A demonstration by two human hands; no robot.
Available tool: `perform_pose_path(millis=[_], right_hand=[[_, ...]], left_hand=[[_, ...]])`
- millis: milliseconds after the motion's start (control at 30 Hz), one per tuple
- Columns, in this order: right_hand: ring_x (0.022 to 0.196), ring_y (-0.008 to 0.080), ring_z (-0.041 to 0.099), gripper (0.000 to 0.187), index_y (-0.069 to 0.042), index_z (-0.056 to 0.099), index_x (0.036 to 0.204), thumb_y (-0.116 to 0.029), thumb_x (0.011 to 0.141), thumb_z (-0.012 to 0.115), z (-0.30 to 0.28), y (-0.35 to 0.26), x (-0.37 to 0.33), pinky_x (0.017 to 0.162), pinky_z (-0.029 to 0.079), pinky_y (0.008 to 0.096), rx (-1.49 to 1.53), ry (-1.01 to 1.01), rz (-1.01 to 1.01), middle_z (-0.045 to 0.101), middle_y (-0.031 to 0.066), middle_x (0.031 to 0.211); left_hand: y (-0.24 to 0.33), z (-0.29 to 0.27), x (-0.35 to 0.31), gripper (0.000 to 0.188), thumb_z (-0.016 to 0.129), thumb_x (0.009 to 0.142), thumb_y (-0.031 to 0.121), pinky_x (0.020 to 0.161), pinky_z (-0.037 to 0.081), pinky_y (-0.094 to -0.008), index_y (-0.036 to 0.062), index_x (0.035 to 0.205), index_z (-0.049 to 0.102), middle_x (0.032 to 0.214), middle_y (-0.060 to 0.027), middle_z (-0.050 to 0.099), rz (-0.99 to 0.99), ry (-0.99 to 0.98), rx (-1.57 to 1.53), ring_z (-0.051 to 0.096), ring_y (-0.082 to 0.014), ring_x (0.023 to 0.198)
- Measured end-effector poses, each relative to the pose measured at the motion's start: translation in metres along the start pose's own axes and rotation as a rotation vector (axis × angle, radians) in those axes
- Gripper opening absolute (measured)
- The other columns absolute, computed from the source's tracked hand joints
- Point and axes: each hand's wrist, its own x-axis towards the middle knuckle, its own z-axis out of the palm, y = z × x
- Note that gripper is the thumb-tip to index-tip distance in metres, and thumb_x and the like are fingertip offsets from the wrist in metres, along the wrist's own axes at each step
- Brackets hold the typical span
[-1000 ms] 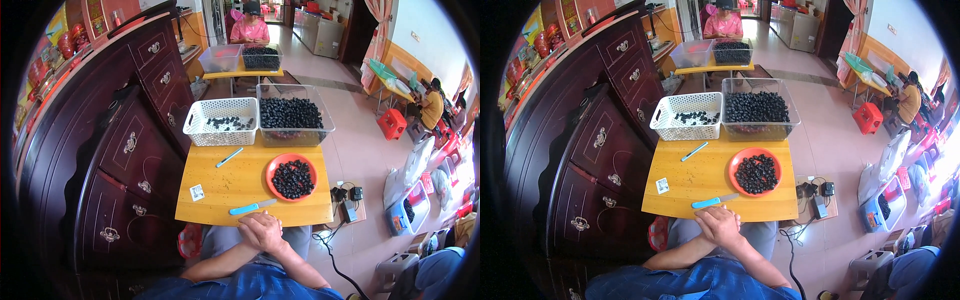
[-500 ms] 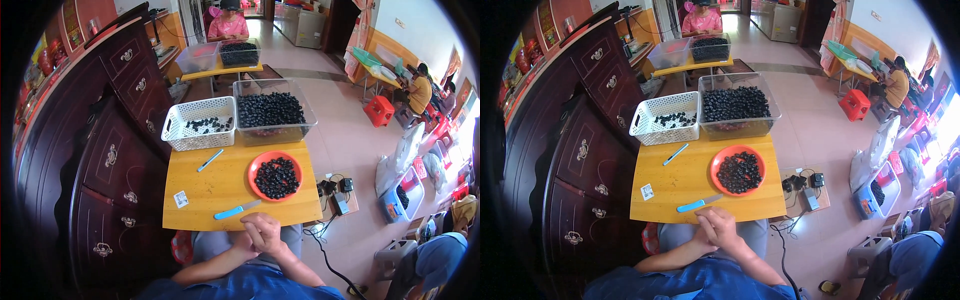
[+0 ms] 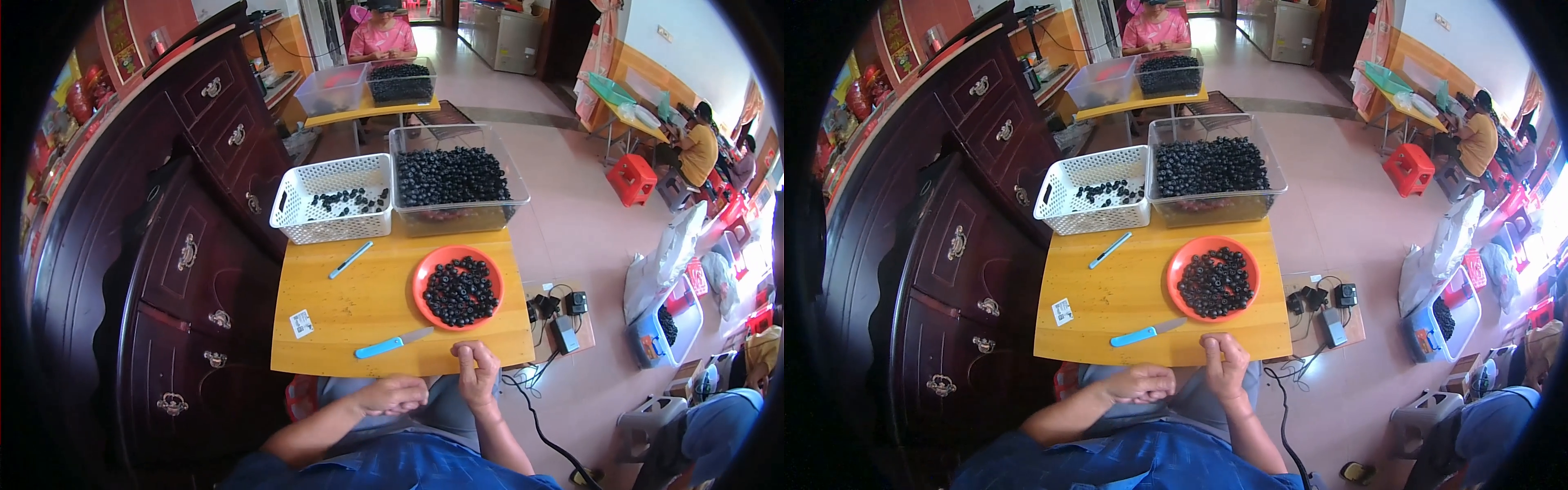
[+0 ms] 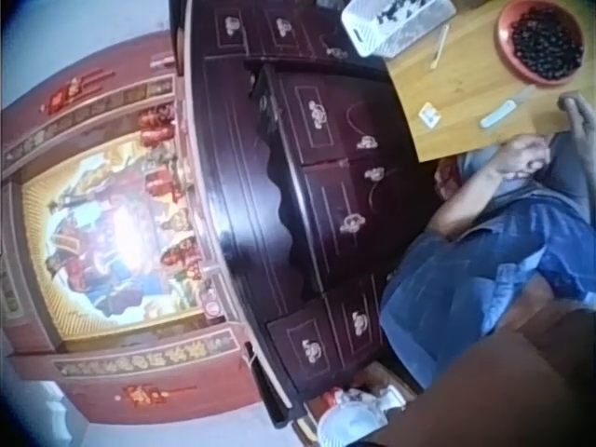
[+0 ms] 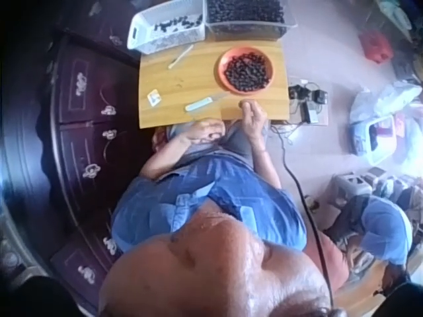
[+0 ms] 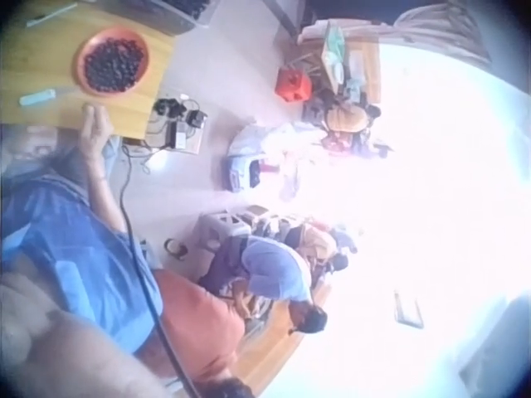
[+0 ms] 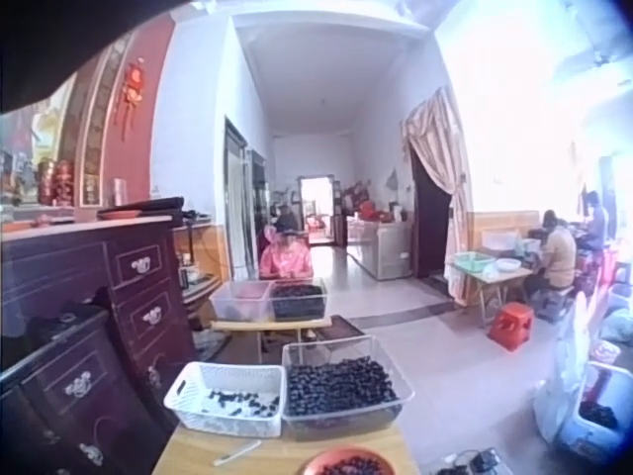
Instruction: Trimming and sorting small black plastic components using a hand knife.
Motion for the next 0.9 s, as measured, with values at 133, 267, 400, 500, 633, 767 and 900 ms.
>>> perform_pose_path(millis=[133, 267, 400, 500, 633, 767, 900], right_hand=[[0.072, 0.0257, 0.070, 0.011, 0.000, 0.071, 0.092, -0.004, 0.099, 0.063, 0.002, 0.028, -0.012, 0.067, 0.055, 0.0354, -0.037, -0.029, 0.047, 0.071, 0.0127, 0.080], [0.069, 0.0272, 0.069, 0.011, 0.000, 0.071, 0.093, -0.005, 0.099, 0.064, 0.005, 0.033, -0.013, 0.065, 0.053, 0.0365, -0.061, -0.071, 0.039, 0.070, 0.0137, 0.078], [0.071, 0.0291, 0.070, 0.010, -0.001, 0.072, 0.093, -0.007, 0.099, 0.066, 0.003, 0.032, -0.011, 0.066, 0.054, 0.0375, -0.030, -0.063, 0.075, 0.070, 0.0139, 0.079], [0.073, 0.0311, 0.070, 0.009, -0.002, 0.072, 0.093, -0.007, 0.098, 0.066, 0.003, 0.035, -0.010, 0.068, 0.054, 0.0388, -0.041, -0.084, 0.088, 0.070, 0.0146, 0.081], [0.075, 0.0334, 0.071, 0.007, -0.003, 0.072, 0.093, -0.007, 0.097, 0.067, 0.003, 0.038, -0.007, 0.068, 0.055, 0.0405, -0.083, -0.080, 0.039, 0.071, 0.0157, 0.082], [0.075, 0.0334, 0.071, 0.006, -0.004, 0.071, 0.092, -0.007, 0.096, 0.068, 0.005, 0.038, -0.004, 0.068, 0.055, 0.0407, -0.113, -0.104, 0.048, 0.071, 0.0151, 0.082], [0.072, 0.0325, 0.070, 0.004, -0.004, 0.071, 0.091, -0.005, 0.094, 0.069, 0.004, 0.034, -0.001, 0.066, 0.054, 0.0407, -0.106, -0.114, 0.038, 0.071, 0.0140, 0.081]], left_hand=[[0.046, -0.038, -0.023, 0.023, 0.067, 0.106, 0.030, 0.059, 0.044, -0.0203, 0.0071, 0.100, 0.071, 0.077, 0.0053, 0.061, 0.242, 0.183, 0.558, 0.052, -0.0031, 0.066], [0.145, -0.051, -0.056, 0.018, 0.070, 0.103, 0.023, 0.071, 0.050, -0.0262, 0.0062, 0.096, 0.072, 0.082, 0.0052, 0.065, 0.401, 0.493, 1.130, 0.057, -0.0047, 0.078], [0.250, -0.073, -0.059, 0.018, 0.071, 0.100, 0.018, 0.070, 0.051, -0.0297, 0.0025, 0.091, 0.071, 0.079, 0.0031, 0.065, 0.463, 0.787, 1.296, 0.057, -0.0068, 0.076], [0.311, -0.114, -0.050, 0.022, 0.071, 0.098, 0.022, 0.069, 0.051, -0.0332, 0.0016, 0.090, 0.072, 0.076, -0.0038, 0.068, 0.542, 0.991, 1.457, 0.061, -0.0110, 0.074], [0.364, -0.170, -0.013, 0.028, 0.075, 0.094, 0.032, 0.073, 0.054, -0.0410, 0.0042, 0.091, 0.074, 0.081, -0.0146, 0.073, 0.392, 1.101, 1.607, 0.069, -0.0259, 0.077], [0.382, -0.223, 0.022, 0.028, 0.077, 0.087, 0.036, 0.079, 0.056, -0.0456, 0.0083, 0.091, 0.078, 0.088, -0.0164, 0.076, 0.144, 1.052, 1.730, 0.072, -0.0335, 0.083], [0.389, -0.242, 0.046, 0.027, 0.079, 0.083, 0.034, 0.078, 0.056, -0.0452, 0.0074, 0.090, 0.078, 0.085, -0.0156, 0.076, -0.114, 0.941, 1.844, 0.073, -0.0319, 0.083]])
